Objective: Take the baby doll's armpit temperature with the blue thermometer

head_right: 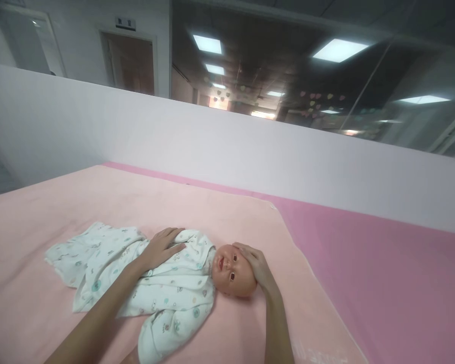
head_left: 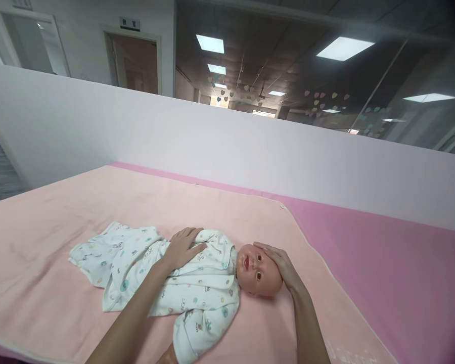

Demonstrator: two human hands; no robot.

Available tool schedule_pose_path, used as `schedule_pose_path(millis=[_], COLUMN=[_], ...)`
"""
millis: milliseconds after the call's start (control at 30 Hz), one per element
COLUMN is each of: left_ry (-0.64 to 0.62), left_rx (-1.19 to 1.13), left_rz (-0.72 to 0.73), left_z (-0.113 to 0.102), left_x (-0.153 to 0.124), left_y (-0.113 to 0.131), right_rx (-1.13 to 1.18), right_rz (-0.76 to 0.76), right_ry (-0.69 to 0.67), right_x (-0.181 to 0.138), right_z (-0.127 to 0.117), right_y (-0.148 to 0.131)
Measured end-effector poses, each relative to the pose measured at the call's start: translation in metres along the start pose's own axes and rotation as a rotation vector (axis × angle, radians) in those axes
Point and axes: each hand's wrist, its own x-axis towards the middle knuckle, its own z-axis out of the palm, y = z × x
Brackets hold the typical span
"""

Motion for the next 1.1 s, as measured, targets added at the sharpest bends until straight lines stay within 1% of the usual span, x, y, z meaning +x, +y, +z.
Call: schedule_pose_path(millis=[67, 133, 233, 300, 367, 433, 467, 533, 567, 600, 633, 700, 767, 800, 833, 867, 900, 933, 967, 1000, 1033, 1100], left_ry=[0.000, 0.004, 0.010, 0.012, 0.020, 0.054, 0.081, 0.123, 0.117, 0.081, 0.017, -0.093, -0.108, -0.090, -0.070, -0.054, -0.045, -0.028, 0.000, 0.032, 0.063, 0.090], left_rx=[0.012, 0.033, 0.070, 0.081, 0.077, 0.046, 0.011, -0.103, -0.176, -0.245, -0.297, -0.300, -0.239, -0.228, -0.249, -0.308, -0.396, -0.501, -0.612, -0.719, -0.818, -0.977], left_rz=[-0.005, -0.030, -0.093, -0.127, -0.154, -0.161, -0.145, -0.061, 0.000, 0.064, 0.122, 0.211, 0.251, 0.248, 0.231, 0.199, 0.155, 0.100, 0.034, -0.038, -0.111, -0.225], left_z=[0.000, 0.002, 0.005, 0.006, 0.005, 0.001, -0.003, -0.010, -0.013, -0.014, -0.015, -0.011, -0.004, 0.000, 0.004, 0.006, 0.007, 0.008, 0.007, 0.006, 0.005, 0.002], left_x=[0.000, 0.001, 0.003, 0.005, 0.006, 0.005, 0.004, 0.001, -0.001, -0.003, -0.006, -0.009, -0.010, -0.010, -0.009, -0.008, -0.007, -0.005, -0.004, -0.002, -0.001, 0.000], left_y=[0.000, -0.001, -0.005, -0.008, -0.010, -0.009, -0.006, 0.005, 0.012, 0.020, 0.029, 0.043, 0.052, 0.054, 0.054, 0.052, 0.050, 0.047, 0.043, 0.040, 0.038, 0.035], right_rx=[-0.001, 0.006, -0.015, -0.051, -0.150, -0.303, -0.378, -0.500, -0.556, -0.621, -0.697, -0.848, -0.942, -0.965, -0.981, -0.996, -1.019, -1.043, -1.054, -1.048, -1.024, -0.939], right_rz=[0.009, 0.009, -0.037, -0.092, -0.202, -0.368, -0.453, -0.585, -0.636, -0.687, -0.739, -0.870, -1.047, -1.139, -1.220, -1.279, -1.300, -1.281, -1.223, -1.133, -1.020, -0.781], right_ry=[0.039, 0.112, 0.276, 0.426, 0.643, 0.862, 0.941, 1.018, 1.029, 1.032, 1.031, 1.022, 0.957, 0.878, 0.759, 0.610, 0.450, 0.299, 0.187, 0.111, 0.074, 0.091], right_x=[0.002, 0.006, 0.014, 0.017, 0.016, 0.012, 0.009, 0.005, 0.003, 0.002, 0.000, -0.003, -0.009, -0.012, -0.015, -0.019, -0.022, -0.024, -0.026, -0.027, -0.027, -0.025], right_z=[0.000, -0.001, -0.003, -0.004, -0.002, 0.004, 0.007, 0.014, 0.017, 0.020, 0.023, 0.031, 0.045, 0.055, 0.067, 0.080, 0.094, 0.107, 0.119, 0.128, 0.136, 0.143], right_y=[0.002, 0.006, 0.015, 0.020, 0.022, 0.020, 0.019, 0.015, 0.014, 0.012, 0.010, 0.007, 0.005, 0.005, 0.005, 0.006, 0.008, 0.010, 0.011, 0.013, 0.014, 0.013])
